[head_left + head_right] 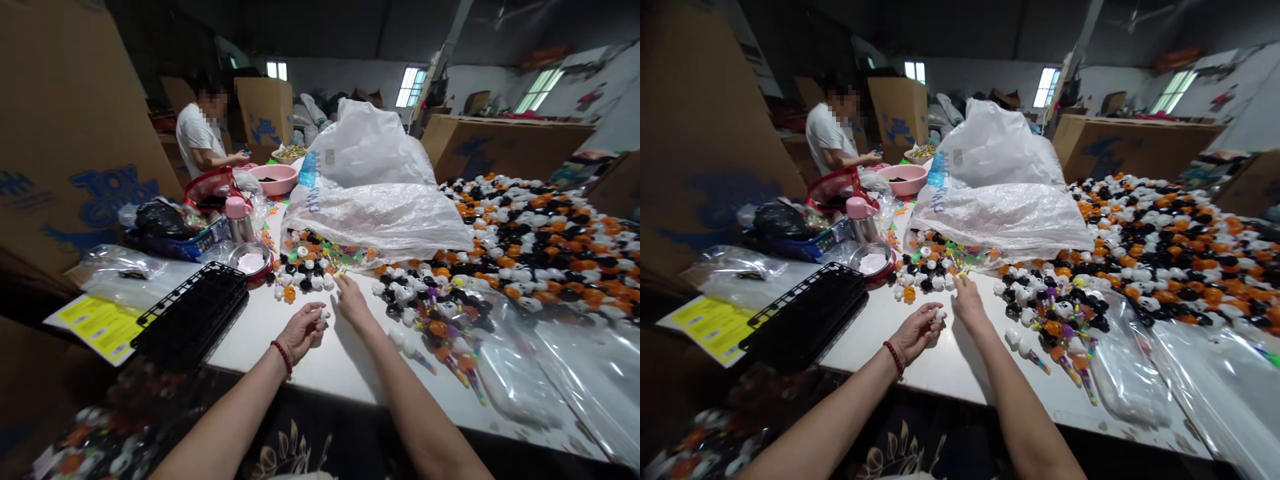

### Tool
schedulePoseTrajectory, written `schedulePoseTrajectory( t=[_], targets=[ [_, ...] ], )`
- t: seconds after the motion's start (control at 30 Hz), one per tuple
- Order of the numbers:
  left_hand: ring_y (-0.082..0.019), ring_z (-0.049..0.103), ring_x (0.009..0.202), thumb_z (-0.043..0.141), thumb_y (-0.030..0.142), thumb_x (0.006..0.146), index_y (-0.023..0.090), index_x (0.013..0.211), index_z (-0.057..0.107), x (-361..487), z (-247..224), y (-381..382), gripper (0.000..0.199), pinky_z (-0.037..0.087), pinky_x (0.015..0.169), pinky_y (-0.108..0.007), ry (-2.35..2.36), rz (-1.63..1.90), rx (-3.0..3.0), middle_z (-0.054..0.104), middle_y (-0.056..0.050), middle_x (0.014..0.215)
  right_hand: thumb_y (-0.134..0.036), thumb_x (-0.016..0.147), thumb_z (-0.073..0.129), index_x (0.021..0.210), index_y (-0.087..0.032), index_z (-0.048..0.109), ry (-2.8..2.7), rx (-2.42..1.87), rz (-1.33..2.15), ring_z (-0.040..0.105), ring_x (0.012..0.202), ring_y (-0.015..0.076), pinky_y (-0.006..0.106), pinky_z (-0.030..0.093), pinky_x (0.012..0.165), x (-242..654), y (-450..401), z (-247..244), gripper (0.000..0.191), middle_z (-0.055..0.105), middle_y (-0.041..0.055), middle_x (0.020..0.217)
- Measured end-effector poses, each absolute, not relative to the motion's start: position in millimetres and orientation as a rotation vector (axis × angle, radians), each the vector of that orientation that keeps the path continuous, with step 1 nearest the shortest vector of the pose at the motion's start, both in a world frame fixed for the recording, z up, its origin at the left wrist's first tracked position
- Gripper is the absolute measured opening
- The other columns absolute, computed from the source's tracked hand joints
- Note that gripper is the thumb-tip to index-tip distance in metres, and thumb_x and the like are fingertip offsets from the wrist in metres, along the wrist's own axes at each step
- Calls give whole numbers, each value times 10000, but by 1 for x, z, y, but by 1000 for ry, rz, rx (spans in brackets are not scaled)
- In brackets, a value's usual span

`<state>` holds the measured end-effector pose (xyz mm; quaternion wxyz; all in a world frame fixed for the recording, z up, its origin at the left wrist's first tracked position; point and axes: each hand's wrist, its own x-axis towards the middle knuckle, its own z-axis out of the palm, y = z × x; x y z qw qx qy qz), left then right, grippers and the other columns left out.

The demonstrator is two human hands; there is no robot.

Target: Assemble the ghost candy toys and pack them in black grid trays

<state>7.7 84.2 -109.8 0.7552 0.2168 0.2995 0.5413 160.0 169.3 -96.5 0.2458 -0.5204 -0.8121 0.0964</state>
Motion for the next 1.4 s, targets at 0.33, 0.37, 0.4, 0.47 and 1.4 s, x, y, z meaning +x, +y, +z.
schedulePoseTrajectory(
  t=[0.33,0.37,0.4,0.47,1.4],
  targets=[
    [-41,387,484,600,390,884,102,895,585,2,-111,90,288,274,402,-156,612,1131,346,651,-123,844,-93,883,428,1141,-189,609,-2419,-1520,23,411,1282,280,466,235,1089,158,202,-97,329,615,128,1228],
    [-41,376,474,590,402,892,108,908,585,2,-111,90,295,270,404,-154,597,1120,347,638,-97,789,-101,879,433,1114,-177,608,-2388,-1502,76,463,1223,274,472,248,1082,160,192,-98,303,631,133,1168],
    [-41,363,463,584,418,896,116,919,583,2,-111,90,303,263,406,-150,586,1113,349,616,-69,733,-121,877,441,1095,-164,606,-2340,-1475,159,516,1140,264,460,294,1055,163,180,-98,276,638,134,1118],
    [-37,337,445,585,462,891,129,899,572,3,-111,90,333,238,403,-144,587,1114,363,575,-30,662,-199,884,465,1082,-154,607,-2192,-1383,408,581,957,227,395,413,935,170,154,-96,249,647,115,1037],
    [-29,295,368,557,704,786,157,805,530,22,-111,81,547,176,363,-167,987,1203,766,497,43,541,-249,923,540,931,-220,716,-2204,-1186,779,613,748,170,271,435,691,184,76,-54,179,684,37,840]
  ],
)
